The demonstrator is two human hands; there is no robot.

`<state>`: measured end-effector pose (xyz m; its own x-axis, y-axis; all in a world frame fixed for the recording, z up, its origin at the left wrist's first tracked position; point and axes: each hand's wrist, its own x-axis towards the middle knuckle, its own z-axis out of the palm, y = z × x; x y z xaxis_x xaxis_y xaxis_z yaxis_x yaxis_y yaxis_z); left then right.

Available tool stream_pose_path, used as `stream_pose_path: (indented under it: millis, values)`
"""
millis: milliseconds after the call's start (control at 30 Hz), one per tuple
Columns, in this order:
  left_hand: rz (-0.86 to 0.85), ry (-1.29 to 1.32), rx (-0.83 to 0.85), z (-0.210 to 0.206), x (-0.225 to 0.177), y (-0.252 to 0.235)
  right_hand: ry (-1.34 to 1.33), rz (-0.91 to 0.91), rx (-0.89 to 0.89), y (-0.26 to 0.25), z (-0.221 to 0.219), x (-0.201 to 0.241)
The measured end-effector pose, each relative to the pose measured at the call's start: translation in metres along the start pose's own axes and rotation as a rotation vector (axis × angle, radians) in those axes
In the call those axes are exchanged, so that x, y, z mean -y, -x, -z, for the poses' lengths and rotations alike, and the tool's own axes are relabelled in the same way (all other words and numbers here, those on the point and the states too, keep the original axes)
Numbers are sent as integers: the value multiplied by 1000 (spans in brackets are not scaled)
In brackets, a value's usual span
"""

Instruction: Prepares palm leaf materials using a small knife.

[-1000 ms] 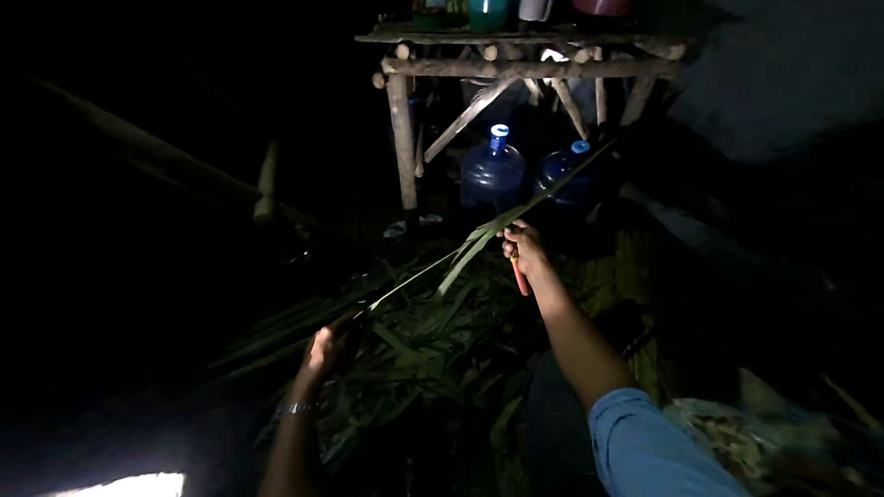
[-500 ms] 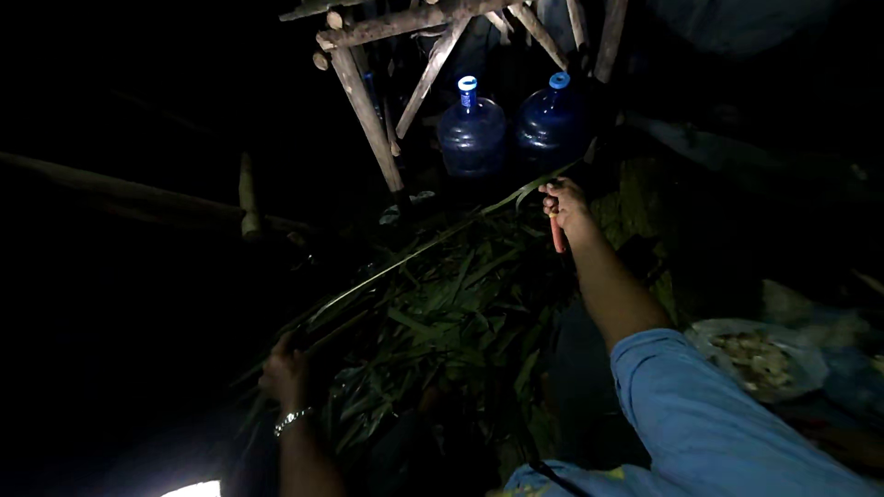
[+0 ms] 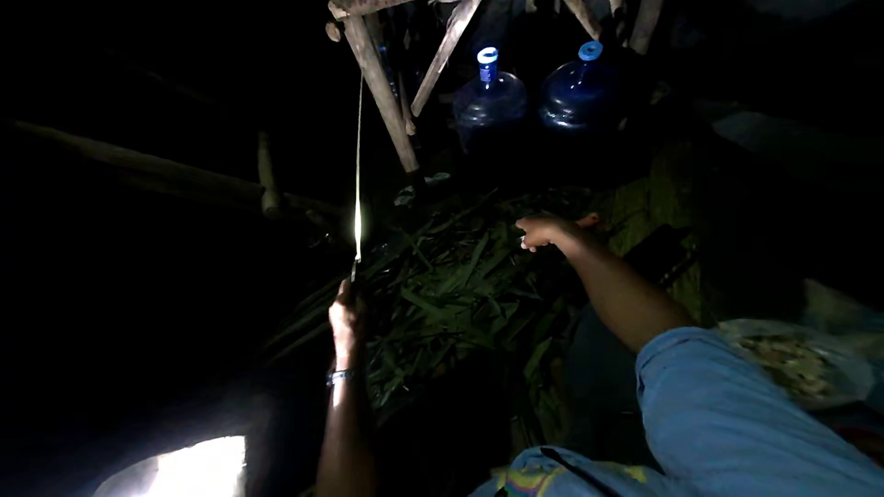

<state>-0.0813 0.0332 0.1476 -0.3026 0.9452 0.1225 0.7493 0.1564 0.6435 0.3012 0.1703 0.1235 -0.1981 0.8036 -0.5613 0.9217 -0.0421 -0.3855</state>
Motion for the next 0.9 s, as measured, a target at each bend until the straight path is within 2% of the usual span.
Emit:
stream_pose_path:
  millis: [67, 167, 233, 300, 400, 533, 767, 900]
  values:
    - [0, 143, 57, -15, -3, 4, 34, 86, -78, 5, 2, 13]
    - [-22, 324, 230, -23, -11, 6, -154, 370, -217, 16, 5, 28]
    - [-36, 442, 326, -30, -15, 8, -383, 571, -177, 29, -3, 45]
    - [-53, 559, 421, -38, -20, 12, -587, 683, -62, 43, -18, 67]
    - [-83, 607, 457, -49, -27, 17, -759, 673, 58, 60, -45, 98]
    - [-155, 665, 421, -59, -25, 18, -773, 663, 38, 60, -70, 118]
    - [-224, 433, 407, -60, -21, 15, -946, 669, -176, 50, -68, 112]
    - [-214, 340, 439, -53, -11, 11, -1074, 606, -301, 51, -41, 98]
